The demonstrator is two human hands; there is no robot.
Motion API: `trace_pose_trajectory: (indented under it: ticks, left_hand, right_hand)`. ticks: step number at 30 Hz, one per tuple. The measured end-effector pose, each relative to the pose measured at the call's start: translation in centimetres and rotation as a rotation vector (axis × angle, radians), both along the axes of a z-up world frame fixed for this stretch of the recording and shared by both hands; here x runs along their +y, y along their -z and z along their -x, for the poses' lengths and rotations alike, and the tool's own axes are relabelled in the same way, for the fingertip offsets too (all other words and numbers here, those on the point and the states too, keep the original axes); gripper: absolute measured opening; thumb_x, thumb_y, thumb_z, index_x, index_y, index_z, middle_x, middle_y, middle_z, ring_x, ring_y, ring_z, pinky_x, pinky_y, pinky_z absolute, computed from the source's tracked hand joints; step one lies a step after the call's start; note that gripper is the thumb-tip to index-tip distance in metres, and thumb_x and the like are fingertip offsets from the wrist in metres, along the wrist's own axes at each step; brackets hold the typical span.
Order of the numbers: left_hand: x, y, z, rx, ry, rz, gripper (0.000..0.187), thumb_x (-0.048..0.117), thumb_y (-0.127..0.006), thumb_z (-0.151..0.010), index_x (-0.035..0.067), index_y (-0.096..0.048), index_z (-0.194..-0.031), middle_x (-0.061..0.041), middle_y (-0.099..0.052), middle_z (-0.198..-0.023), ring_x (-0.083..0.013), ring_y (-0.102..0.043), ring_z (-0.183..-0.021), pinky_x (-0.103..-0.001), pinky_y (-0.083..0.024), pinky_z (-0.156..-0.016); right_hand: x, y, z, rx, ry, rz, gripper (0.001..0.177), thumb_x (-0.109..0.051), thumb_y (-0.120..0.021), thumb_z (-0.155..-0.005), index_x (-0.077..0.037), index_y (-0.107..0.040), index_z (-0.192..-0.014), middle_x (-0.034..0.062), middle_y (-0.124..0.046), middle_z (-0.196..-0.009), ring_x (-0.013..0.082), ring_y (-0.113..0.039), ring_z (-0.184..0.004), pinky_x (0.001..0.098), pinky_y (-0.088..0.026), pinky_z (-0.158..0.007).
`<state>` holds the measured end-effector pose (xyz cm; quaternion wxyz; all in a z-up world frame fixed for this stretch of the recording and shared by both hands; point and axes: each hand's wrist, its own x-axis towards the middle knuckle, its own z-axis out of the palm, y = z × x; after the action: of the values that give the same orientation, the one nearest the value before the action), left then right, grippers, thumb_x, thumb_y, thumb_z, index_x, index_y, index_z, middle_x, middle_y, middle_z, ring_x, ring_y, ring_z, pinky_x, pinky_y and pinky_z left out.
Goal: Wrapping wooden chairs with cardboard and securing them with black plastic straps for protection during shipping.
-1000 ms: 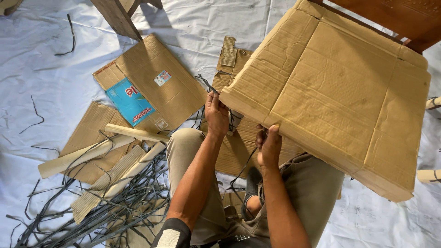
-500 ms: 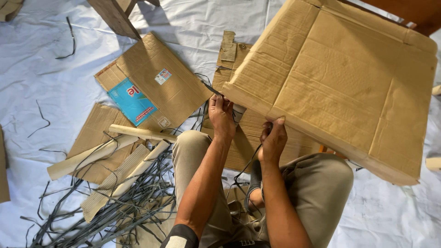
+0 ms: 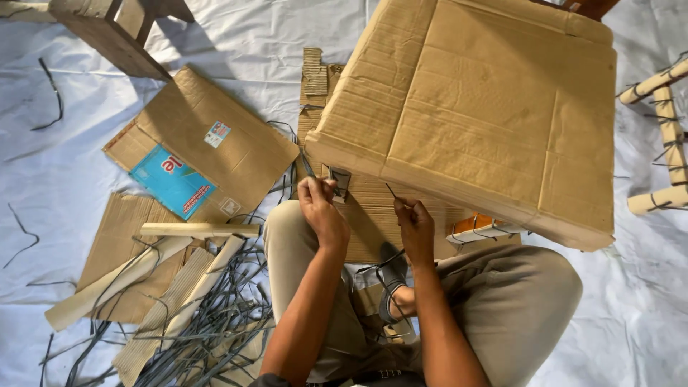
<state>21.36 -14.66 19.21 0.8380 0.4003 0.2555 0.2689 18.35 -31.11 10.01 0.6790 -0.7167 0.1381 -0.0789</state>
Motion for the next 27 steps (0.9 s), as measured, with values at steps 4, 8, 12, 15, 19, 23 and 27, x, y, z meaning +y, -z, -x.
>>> trace_pose_trajectory:
  ticks: [4, 8, 12, 15, 19, 23, 27]
  left_hand:
    - [-2.3, 0.1, 2.6, 0.039, 0.055, -0.235, 0.021, 0.021, -0.051, -0.111, 0.015, -0.054, -0.092, 0.000, -0.058, -0.076, -0.0073, -0.055, -0.075, -0.026, -0.045, -0.080]
    - [-4.7, 1.9, 4.1, -0.171, 0.147, -0.827, 0.015, 0.012, -0.061, -0.102, 0.013, -0.063, -0.086, -0.007, -0.060, -0.069, -0.0242, -0.063, -0.071, -0.039, -0.049, -0.095]
    - [-6.8, 0.5, 5.0, -0.287, 0.354, -1.113, 0.009, 0.011, -0.068, -0.095, 0.015, -0.066, -0.087, -0.001, -0.053, -0.060, -0.0241, -0.062, -0.060, -0.035, -0.055, -0.072]
    - [-8.3, 0.1, 6.0, -0.338, 0.491, -1.151, 0.007, 0.013, -0.066, -0.095, 0.017, -0.063, -0.089, -0.004, -0.051, -0.057, -0.0292, -0.063, -0.057, -0.038, -0.054, -0.063]
    - [-10.3, -1.9, 7.1, -0.292, 0.608, -1.079, 0.006, 0.012, -0.065, -0.094, 0.013, -0.062, -0.089, -0.014, -0.055, -0.057, -0.0413, -0.064, -0.060, -0.046, -0.053, -0.058]
    - [-11.6, -1.3, 6.9, -0.124, 0.703, -0.906, 0.012, 0.019, -0.056, -0.100, 0.013, -0.061, -0.090, -0.018, -0.056, -0.059, -0.0382, -0.064, -0.057, -0.044, -0.050, -0.056]
    - [-12.7, -0.6, 6.9, -0.053, 0.824, -0.953, 0.014, 0.019, -0.054, -0.101, 0.011, -0.060, -0.093, -0.021, -0.058, -0.064, -0.0450, -0.065, -0.063, -0.050, -0.049, -0.058]
  right_hand:
    - [-1.5, -1.1, 0.1, 0.001, 0.020, 0.037, 0.017, -0.027, -0.077, -0.097, -0.013, -0.077, -0.106, 0.0007, -0.053, -0.059, 0.0054, -0.041, -0.053, 0.0196, -0.033, -0.048]
    - [-2.9, -1.8, 0.7, 0.057, 0.091, -0.012, 0.016, -0.024, -0.079, -0.093, -0.012, -0.076, -0.103, -0.0042, -0.048, -0.063, 0.0013, -0.039, -0.055, 0.0172, -0.030, -0.048]
    - [-4.6, -2.8, 1.4, 0.068, 0.179, -0.064, 0.014, -0.029, -0.078, -0.095, -0.016, -0.073, -0.098, -0.0062, -0.045, -0.063, -0.0003, -0.037, -0.053, 0.0159, -0.029, -0.047]
    - [-6.7, -2.2, 2.6, 0.073, 0.299, -0.130, 0.012, -0.025, -0.071, -0.098, -0.018, -0.067, -0.089, -0.0064, -0.040, -0.062, 0.0028, -0.034, -0.049, 0.0184, -0.027, -0.045]
    - [-8.5, -4.5, 3.1, 0.069, 0.409, -0.249, 0.012, -0.020, -0.068, -0.098, -0.019, -0.064, -0.087, -0.0077, -0.035, -0.058, 0.0010, -0.032, -0.044, 0.0169, -0.026, -0.042]
    - [-9.9, -5.2, 3.8, -0.019, 0.400, -0.380, 0.013, -0.021, -0.066, -0.102, -0.017, -0.061, -0.091, -0.0042, -0.038, -0.060, 0.0047, -0.032, -0.045, 0.0203, -0.027, -0.045]
    - [-10.6, -4.7, 3.2, -0.080, 0.357, -0.347, 0.017, -0.017, -0.067, -0.102, -0.020, -0.053, -0.092, -0.0004, -0.042, -0.056, 0.0096, -0.043, -0.050, 0.0223, -0.036, -0.053]
